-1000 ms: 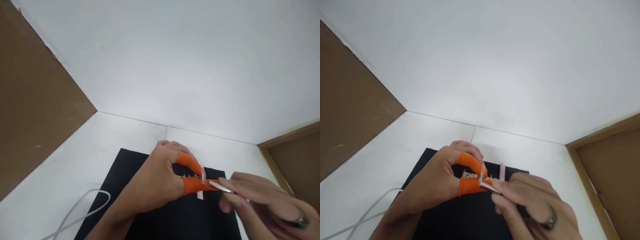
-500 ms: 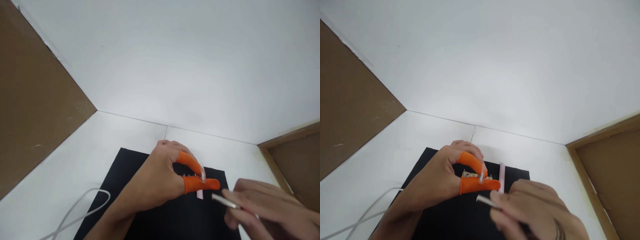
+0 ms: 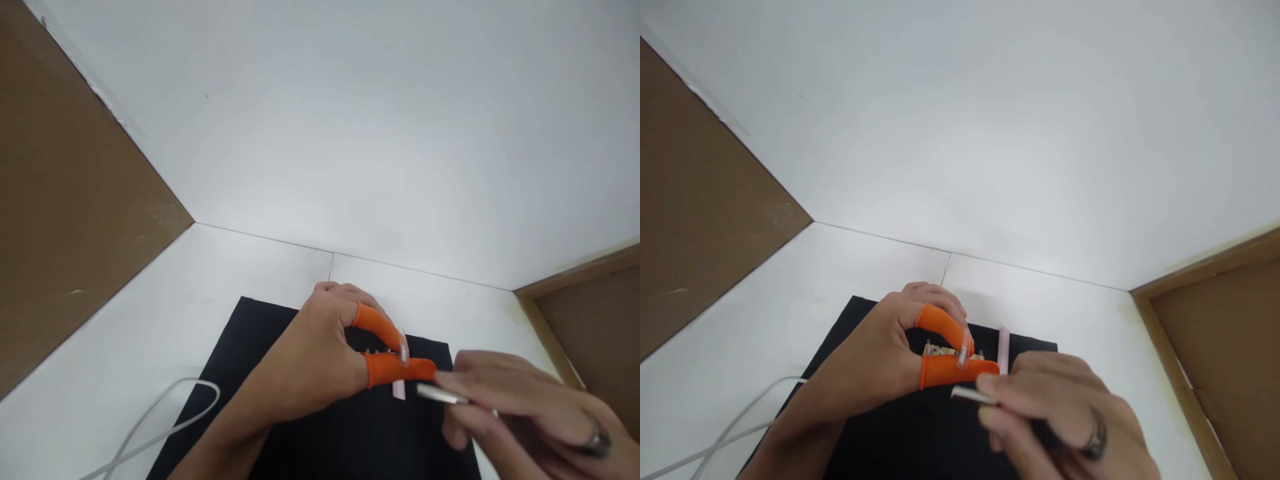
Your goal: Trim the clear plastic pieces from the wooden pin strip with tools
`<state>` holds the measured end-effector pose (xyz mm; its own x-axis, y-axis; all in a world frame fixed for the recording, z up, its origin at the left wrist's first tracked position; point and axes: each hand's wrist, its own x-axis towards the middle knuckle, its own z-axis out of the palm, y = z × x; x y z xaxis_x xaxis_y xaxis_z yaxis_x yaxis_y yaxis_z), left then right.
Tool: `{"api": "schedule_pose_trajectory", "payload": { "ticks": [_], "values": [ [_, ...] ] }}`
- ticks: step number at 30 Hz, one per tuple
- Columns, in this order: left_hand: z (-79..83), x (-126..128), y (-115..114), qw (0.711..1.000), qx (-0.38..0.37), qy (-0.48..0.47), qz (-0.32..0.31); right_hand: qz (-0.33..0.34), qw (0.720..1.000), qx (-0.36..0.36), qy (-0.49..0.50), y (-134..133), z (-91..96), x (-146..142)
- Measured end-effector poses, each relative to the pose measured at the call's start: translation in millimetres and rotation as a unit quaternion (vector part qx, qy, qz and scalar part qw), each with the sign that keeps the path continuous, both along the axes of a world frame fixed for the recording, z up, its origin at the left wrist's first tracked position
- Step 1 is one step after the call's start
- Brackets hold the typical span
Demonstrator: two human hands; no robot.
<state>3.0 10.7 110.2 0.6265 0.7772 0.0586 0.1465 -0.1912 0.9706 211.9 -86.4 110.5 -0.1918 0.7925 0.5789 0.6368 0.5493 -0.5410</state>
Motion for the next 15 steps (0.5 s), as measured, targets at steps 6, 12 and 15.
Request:
{"api": "schedule_pose_trajectory", "payload": {
  "ticks": [6, 12, 15],
  "values": [
    [1.0, -0.2, -0.4, 1.000, -0.001, 0.011, -0.005, -0.119, 0.969, 0.075, 0.205, 12.8, -17.8, 0.9],
    [0.1, -1.0, -1.3, 1.000, -0.004, 0.011, 0.000, 0.053, 0.993, -0.017, 0.102, 6.8, 4.0, -10.7],
    [2.1, -0.4, -0.8, 1.000, -0.005, 0.019, 0.000, -0.076, 0.983, 0.020, 0.164, 8.2, -10.1, -6.6]
  ]
}}
